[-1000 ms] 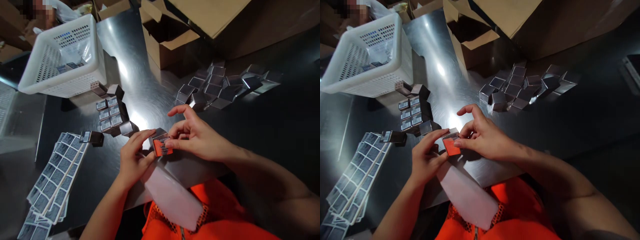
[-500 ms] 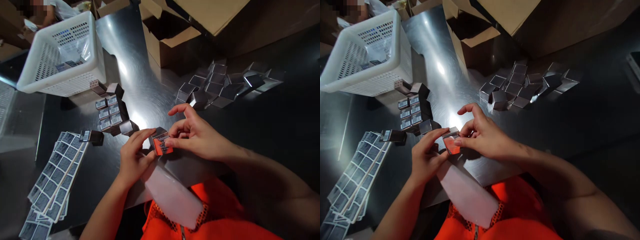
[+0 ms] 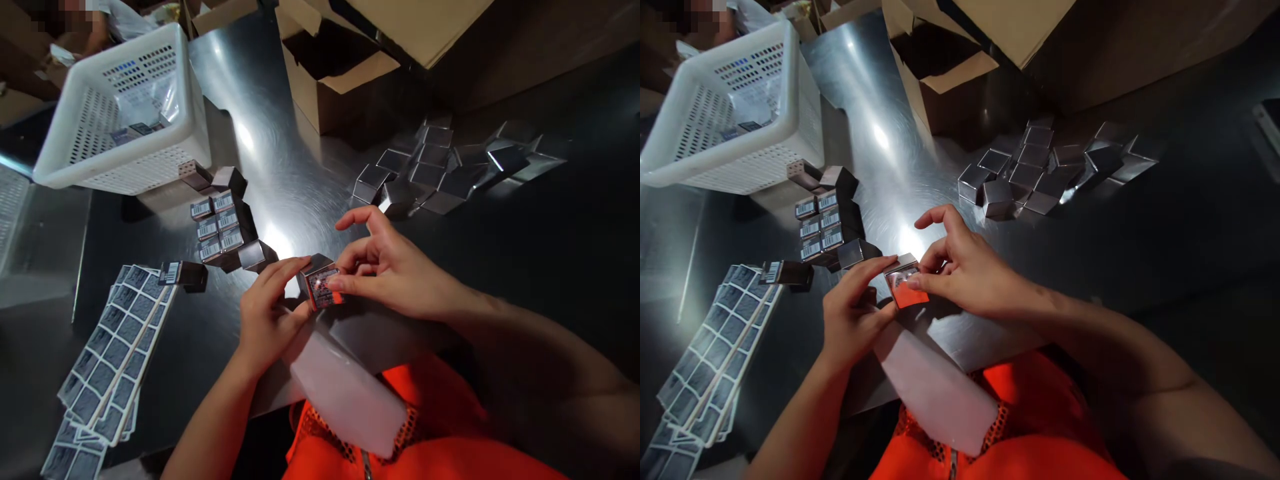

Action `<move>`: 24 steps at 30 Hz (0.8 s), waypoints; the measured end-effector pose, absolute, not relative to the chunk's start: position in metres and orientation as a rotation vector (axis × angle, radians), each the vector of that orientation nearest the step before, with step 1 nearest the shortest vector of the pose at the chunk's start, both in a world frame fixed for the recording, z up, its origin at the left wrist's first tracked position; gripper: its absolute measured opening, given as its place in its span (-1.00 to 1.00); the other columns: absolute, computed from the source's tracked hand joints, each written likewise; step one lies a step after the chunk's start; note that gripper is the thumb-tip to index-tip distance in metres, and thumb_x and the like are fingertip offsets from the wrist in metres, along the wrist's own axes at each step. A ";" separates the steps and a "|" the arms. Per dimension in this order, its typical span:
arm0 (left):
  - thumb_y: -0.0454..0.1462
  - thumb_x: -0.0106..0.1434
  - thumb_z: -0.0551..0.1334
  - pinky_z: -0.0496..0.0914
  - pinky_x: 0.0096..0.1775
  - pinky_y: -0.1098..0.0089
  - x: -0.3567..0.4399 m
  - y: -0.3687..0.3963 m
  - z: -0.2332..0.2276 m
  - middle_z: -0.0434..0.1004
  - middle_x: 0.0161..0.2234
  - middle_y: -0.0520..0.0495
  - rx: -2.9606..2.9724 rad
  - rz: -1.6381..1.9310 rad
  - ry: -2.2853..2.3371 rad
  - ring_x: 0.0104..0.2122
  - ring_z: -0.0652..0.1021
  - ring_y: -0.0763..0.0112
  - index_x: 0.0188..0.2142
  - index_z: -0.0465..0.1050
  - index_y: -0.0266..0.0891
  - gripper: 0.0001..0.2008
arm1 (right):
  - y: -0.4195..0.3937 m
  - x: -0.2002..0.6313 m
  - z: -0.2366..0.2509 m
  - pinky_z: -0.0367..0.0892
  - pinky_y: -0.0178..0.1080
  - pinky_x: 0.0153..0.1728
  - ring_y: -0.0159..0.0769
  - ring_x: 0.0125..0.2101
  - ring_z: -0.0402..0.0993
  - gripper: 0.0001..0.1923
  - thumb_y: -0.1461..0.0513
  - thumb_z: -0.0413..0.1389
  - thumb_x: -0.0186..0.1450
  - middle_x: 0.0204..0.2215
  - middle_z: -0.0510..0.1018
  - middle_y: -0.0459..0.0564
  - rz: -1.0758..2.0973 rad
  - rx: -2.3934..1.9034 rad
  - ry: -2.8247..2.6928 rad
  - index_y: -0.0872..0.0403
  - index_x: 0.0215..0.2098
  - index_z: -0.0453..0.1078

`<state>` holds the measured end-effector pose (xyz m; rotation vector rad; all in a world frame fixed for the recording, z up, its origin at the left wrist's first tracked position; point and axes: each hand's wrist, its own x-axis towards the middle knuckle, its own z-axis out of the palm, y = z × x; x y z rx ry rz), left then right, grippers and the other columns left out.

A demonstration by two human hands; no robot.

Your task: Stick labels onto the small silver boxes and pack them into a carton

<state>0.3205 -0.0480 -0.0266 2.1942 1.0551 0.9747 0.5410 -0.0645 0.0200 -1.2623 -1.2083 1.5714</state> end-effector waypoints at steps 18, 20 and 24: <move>-0.21 0.17 0.47 0.49 -0.36 0.46 0.322 -0.051 -0.028 0.65 -0.06 -0.08 2.170 0.943 1.085 -0.17 0.64 0.31 0.06 0.52 -0.11 -0.55 | -0.067 0.535 0.018 0.33 -0.29 -0.48 -0.34 -0.54 0.50 -0.39 0.24 0.35 0.12 -0.57 0.51 -0.28 1.300 -1.443 -1.341 -0.06 0.00 0.11; -0.21 0.16 0.47 0.49 -0.34 0.45 0.323 -0.051 -0.027 0.66 -0.08 -0.09 2.189 0.941 1.070 -0.16 0.64 0.30 0.04 0.54 -0.12 -0.56 | -0.064 0.539 0.019 0.24 -0.29 -0.51 -0.33 -0.58 0.45 -0.36 0.17 0.38 0.11 -0.63 0.44 -0.31 1.243 -1.529 -1.429 -0.06 0.01 0.13; -0.14 0.11 0.50 0.39 -0.50 0.50 0.323 -0.050 -0.025 0.67 -0.10 -0.08 2.115 0.963 1.154 -0.32 0.62 0.38 0.00 0.56 -0.13 -0.55 | -0.053 0.553 0.016 0.08 -0.30 -0.53 -0.37 -0.62 0.31 -0.32 0.02 0.43 0.06 -0.67 0.27 -0.34 1.019 -1.670 -1.568 -0.03 0.01 0.21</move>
